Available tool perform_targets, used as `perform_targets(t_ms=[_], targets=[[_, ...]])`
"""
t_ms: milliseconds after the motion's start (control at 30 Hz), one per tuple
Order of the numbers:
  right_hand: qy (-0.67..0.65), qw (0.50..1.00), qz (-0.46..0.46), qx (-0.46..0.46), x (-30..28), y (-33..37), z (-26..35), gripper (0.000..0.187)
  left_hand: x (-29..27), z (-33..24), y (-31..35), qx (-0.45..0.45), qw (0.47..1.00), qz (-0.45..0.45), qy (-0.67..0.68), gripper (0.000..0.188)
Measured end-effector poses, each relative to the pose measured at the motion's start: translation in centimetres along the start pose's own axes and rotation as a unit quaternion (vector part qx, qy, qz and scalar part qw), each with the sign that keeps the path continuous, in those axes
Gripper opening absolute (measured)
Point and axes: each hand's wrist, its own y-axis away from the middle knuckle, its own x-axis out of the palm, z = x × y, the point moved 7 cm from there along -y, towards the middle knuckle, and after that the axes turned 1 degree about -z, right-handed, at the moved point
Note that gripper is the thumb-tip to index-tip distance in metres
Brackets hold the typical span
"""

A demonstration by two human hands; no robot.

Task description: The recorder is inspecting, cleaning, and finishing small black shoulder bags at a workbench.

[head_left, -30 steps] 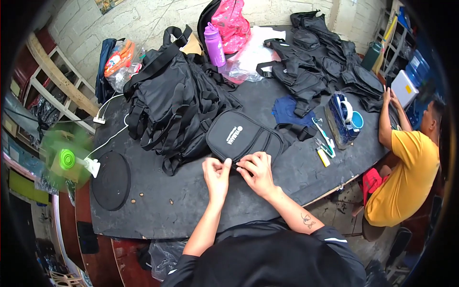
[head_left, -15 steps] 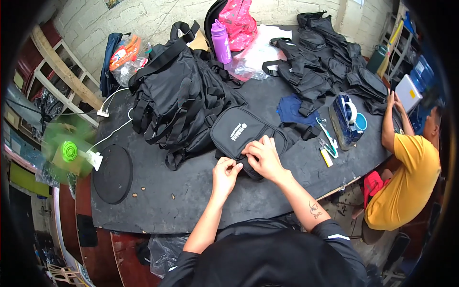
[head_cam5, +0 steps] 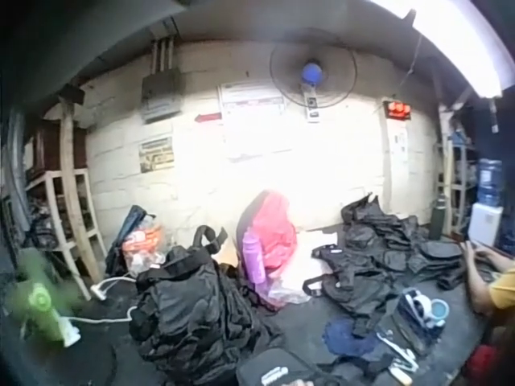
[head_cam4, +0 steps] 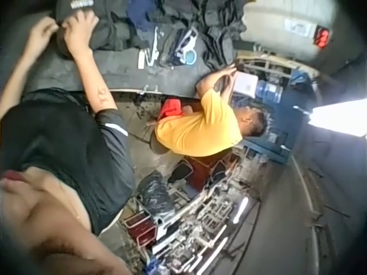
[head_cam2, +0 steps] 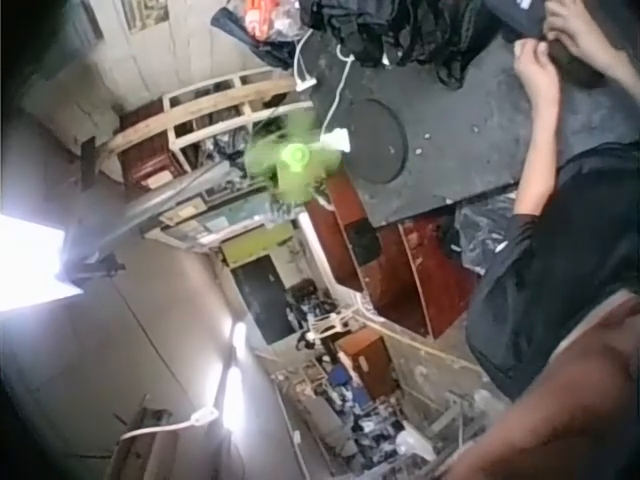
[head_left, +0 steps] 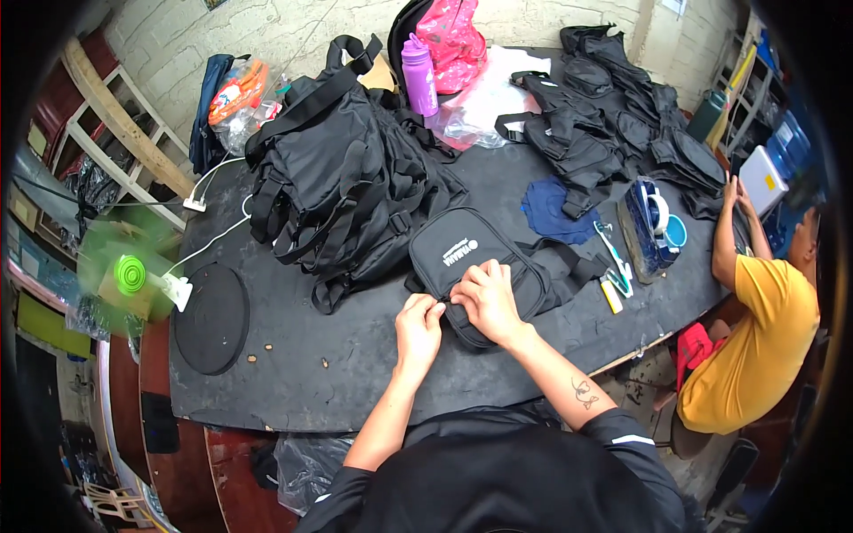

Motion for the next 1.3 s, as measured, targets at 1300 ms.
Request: perform_targets(t_ms=[1300], targets=[[-0.235,0.964,-0.107,0.066,-5.7,0.1,3.1,0.017,4.3,-3.7,-0.5,-0.157,0.801,0.029,0.577,0.042]])
